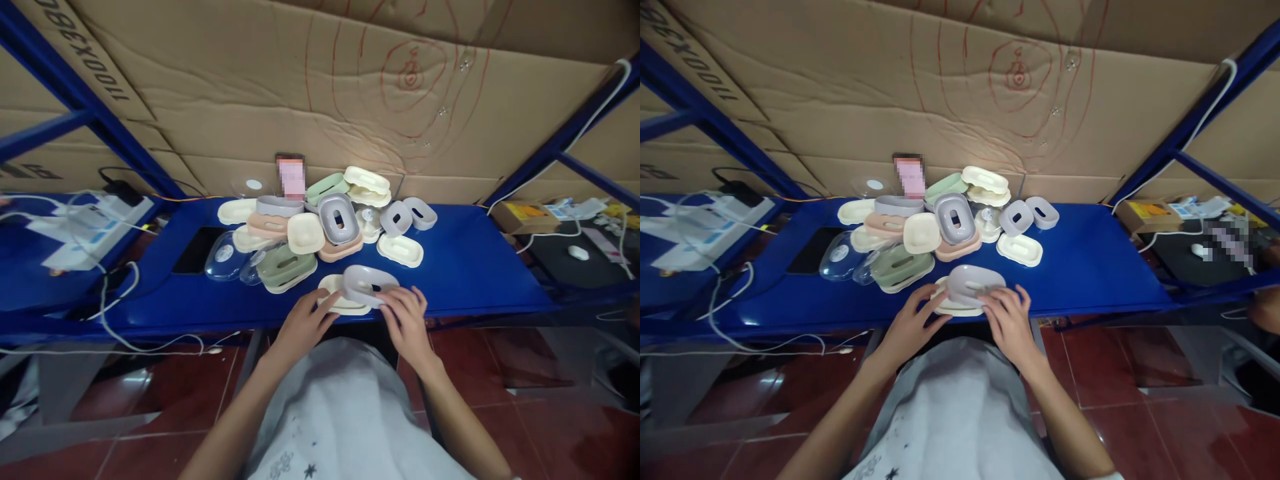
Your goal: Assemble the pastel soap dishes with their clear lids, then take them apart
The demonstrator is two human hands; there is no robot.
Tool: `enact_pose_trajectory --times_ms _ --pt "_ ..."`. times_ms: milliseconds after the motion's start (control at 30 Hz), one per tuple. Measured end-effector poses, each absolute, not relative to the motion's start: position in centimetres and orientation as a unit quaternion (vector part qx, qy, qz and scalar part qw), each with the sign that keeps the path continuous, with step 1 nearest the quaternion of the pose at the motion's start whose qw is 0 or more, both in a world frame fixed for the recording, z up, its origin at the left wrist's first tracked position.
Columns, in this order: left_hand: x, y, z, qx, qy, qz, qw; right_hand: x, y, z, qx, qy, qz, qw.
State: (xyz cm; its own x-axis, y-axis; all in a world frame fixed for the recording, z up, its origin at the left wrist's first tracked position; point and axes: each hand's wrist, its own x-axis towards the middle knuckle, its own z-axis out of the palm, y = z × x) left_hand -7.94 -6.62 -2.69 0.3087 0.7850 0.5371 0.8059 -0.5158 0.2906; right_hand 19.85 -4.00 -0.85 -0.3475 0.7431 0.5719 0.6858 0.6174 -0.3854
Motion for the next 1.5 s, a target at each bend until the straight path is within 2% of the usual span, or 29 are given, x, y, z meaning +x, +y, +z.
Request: enact_pose_trajectory --times_ms 133,333,467,600,667,900,1033,1133,1233,1500 --pt "-8.4 -6.7 -2.8 -0.805 -0.488 -0.335 0.040 16.8 -3.5 -1.3 -0.332 -0.893 0.098 0.287" --pt "-9.9 -7.1 -2.5 -0.818 -0.475 -0.321 0.051 15.1 -2.8 -2.9 -0.289 -0.904 0.104 0.296" --pt "-13.3 -6.6 -1.4 -0.674 -0.606 -0.401 0.134 14.9 -3.1 -3.4 -0.308 -0.905 0.071 0.285" --pt "-17.0 -5.2 -0.7 -0.596 -0.700 -0.385 0.080 14.5 -3.3 -3.5 -0.332 -0.896 0.032 0.293" --pt "-17.7 -4.9 -0.7 -0.603 -0.689 -0.398 0.055 14.3 -3.4 -3.6 -0.340 -0.891 0.030 0.300" --pt "-14.9 -6.7 -1.7 -0.686 -0.533 -0.485 0.101 14.4 -3.3 -3.9 -0.387 -0.845 0.114 0.351" --pt "-12.6 -6.8 -2.2 -0.777 -0.450 -0.440 0.018 15.1 -2.5 -3.3 -0.386 -0.831 0.156 0.369" --pt "-11.7 -6.3 -1.9 -0.807 -0.437 -0.394 -0.053 15.7 -1.7 -2.5 -0.348 -0.863 0.169 0.324" --pt "-11.4 -6.0 -1.6 -0.805 -0.432 -0.400 -0.079 16.0 -1.2 -2.2 -0.315 -0.889 0.164 0.289" --pt "-10.3 -5.9 -2.0 -0.798 -0.433 -0.415 -0.060 15.8 -1.9 -3.5 -0.328 -0.875 0.102 0.341"
